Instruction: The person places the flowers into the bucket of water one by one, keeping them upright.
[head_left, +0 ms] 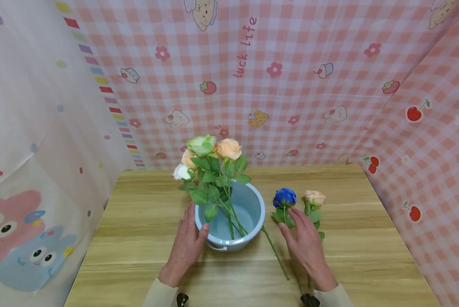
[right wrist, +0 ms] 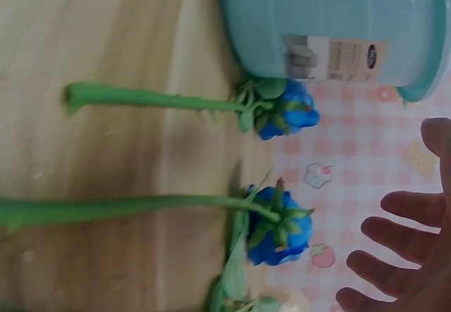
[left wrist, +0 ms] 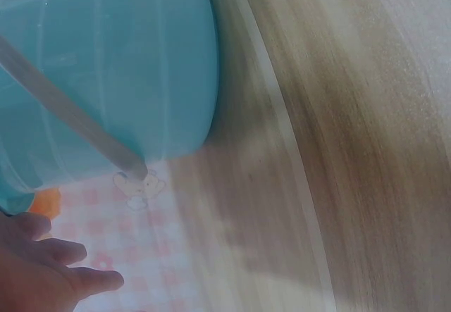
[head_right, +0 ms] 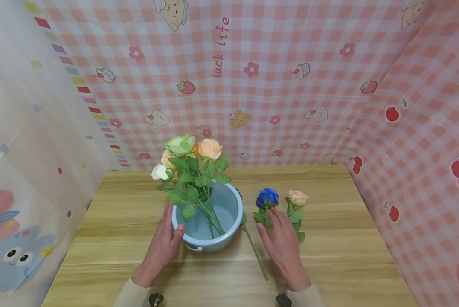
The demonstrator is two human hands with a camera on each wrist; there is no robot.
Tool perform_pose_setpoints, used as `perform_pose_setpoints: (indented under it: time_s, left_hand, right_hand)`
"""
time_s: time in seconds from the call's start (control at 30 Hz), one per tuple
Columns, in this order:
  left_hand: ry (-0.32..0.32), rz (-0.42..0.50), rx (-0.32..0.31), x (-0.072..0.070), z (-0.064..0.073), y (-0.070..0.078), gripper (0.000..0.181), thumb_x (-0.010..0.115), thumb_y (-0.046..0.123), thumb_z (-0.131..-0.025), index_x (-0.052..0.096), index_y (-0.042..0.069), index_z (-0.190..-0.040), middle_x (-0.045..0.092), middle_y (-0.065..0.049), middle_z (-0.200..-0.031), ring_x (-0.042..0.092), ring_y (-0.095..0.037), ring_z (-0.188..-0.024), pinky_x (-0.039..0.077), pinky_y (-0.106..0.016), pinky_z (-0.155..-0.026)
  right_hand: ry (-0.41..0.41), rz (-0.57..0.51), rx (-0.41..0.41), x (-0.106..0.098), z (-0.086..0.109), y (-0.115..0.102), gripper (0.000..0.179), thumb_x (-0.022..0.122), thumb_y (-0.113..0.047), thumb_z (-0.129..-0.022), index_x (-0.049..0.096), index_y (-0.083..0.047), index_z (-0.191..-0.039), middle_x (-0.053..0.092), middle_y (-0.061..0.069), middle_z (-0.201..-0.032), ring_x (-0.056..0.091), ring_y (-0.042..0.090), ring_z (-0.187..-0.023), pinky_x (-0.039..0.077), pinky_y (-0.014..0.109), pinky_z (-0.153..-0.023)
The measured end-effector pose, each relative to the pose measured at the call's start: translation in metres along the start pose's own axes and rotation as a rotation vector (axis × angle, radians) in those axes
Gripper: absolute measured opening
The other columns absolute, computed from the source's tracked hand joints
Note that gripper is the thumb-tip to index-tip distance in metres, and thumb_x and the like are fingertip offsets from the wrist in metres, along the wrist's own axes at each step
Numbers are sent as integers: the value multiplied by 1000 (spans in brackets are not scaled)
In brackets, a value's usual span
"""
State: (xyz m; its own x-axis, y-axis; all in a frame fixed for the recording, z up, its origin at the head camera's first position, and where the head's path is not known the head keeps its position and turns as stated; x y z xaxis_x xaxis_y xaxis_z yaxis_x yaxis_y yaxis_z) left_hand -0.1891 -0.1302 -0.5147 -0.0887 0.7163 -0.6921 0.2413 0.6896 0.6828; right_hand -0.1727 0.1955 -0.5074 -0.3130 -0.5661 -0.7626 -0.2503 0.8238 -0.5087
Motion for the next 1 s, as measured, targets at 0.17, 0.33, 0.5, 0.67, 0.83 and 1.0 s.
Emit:
perform_pose_setpoints:
  time_s: [0.17, 0.33, 0.5, 0.67, 0.83, 1.0]
  left_hand:
    - [3, 7, 0, 0, 0, 0, 77, 50, 32, -105, 14, -1, -164, 20, -24, -168, 21, -48, -153, 22, -72, -116]
    - [5, 9, 2, 0, 0, 0, 76, 50, 32, -105, 15, -2, -164, 21, -25, -168, 21, -48, -153, 22, -72, -116]
    - [9, 10, 7, 0, 1, 1, 76, 48, 35, -106, 17, -6, -162, 23, -29, -166, 23, -49, -152, 22, -72, -117]
    - [10, 6, 8, -1, 1, 0, 76, 49, 32, -105, 17, -6, -162, 22, -29, -166, 24, -49, -151, 22, -72, -116]
    - [9, -1, 6, 0, 0, -1, 75, 50, 30, -105, 17, -5, -162, 22, -28, -167, 24, -49, -151, 23, -72, -116]
    - [8, 9, 2, 0, 1, 0, 76, 50, 32, -105, 16, -4, -163, 22, -27, -167, 24, -49, -152, 23, -72, -116]
  right_hand:
    - [-33, 29, 24, 5, 6, 11, 54, 71, -31, -98, 61, 6, -137, 58, 27, -141, 55, 48, -128, 45, 64, -103]
    - [-85, 59, 60, 12, 14, 20, 56, 72, -34, -97, 62, 6, -135, 59, 28, -139, 57, 49, -124, 46, 65, -101]
    - [-146, 74, 95, 18, 21, 26, 57, 70, -37, -98, 62, 6, -135, 59, 29, -139, 56, 49, -126, 45, 65, -103]
    - [-156, 72, 102, 20, 28, 27, 55, 74, -34, -96, 63, 6, -133, 63, 28, -132, 59, 47, -121, 48, 63, -100]
    - [-165, 68, 134, 24, 34, 32, 51, 78, -29, -94, 65, 6, -129, 66, 25, -121, 66, 43, -108, 55, 57, -90]
    - [-215, 37, 210, 28, 40, 39, 49, 78, -25, -94, 64, 7, -128, 67, 21, -112, 68, 37, -98, 57, 54, -83]
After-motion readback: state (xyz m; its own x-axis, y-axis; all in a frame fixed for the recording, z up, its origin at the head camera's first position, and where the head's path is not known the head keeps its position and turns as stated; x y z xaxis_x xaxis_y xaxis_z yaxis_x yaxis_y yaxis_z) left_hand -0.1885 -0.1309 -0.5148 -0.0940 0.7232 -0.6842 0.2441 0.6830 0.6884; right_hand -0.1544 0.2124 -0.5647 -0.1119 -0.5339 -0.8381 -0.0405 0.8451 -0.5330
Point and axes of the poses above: each hand's wrist, its own z-axis away from the middle knuckle, its own x-axis out of the palm, y = z × x, the point moved 9 cm from there along -z, towards the middle knuckle
